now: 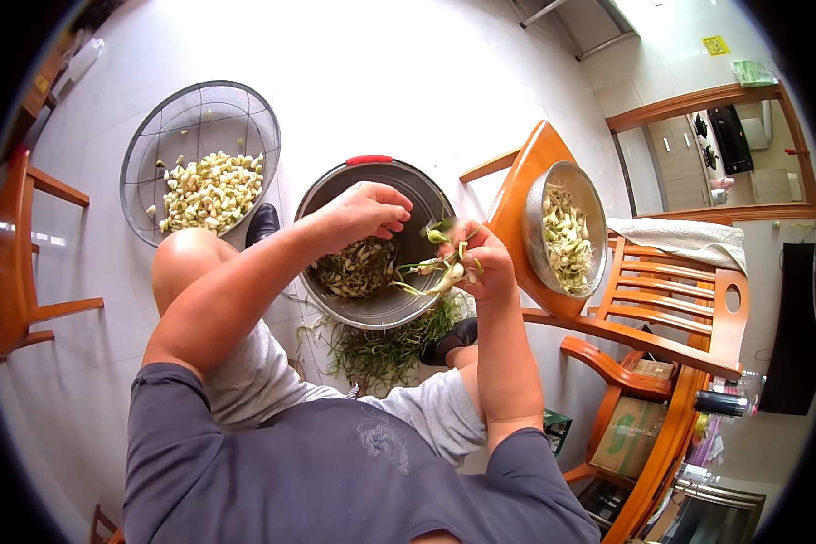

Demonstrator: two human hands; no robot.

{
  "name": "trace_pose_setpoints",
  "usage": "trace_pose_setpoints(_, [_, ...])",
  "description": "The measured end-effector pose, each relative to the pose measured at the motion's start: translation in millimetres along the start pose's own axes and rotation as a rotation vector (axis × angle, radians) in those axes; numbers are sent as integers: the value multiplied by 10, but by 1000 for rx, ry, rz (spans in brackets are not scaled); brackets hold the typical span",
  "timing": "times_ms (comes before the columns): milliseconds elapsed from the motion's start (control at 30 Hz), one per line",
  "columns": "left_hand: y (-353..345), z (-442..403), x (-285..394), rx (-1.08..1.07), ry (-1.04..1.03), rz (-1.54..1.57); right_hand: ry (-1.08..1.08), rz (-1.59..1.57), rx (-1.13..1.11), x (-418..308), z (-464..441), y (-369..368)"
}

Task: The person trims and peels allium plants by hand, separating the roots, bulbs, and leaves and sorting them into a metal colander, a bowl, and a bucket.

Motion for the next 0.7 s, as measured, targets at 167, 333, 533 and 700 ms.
trace_pose_setpoints(167, [-140, 92, 348, 66, -271, -60, 31, 3, 4, 39, -10, 88])
trace_pose_setpoints(333, [-280, 120, 363, -53, -128, 11, -29, -103, -68, 109, -131, 76])
trace_pose_setpoints(533, [-345, 101, 291, -153, 4, -52, 41, -61, 0, 57, -179, 138])
trace_pose_setpoints(700, [-371, 114, 210, -288, 83, -302, 98, -20, -40, 7, -122, 127])
Point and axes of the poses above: each hand's wrist, its own z-axis away from the middle knuckle, its own y-axis out of the back of the hand, x = y × z, the point moved 9 cm from there along -z, towards the middle knuckle, and after that the axes turned 10 degrees about -z, right-handed, at the moved point
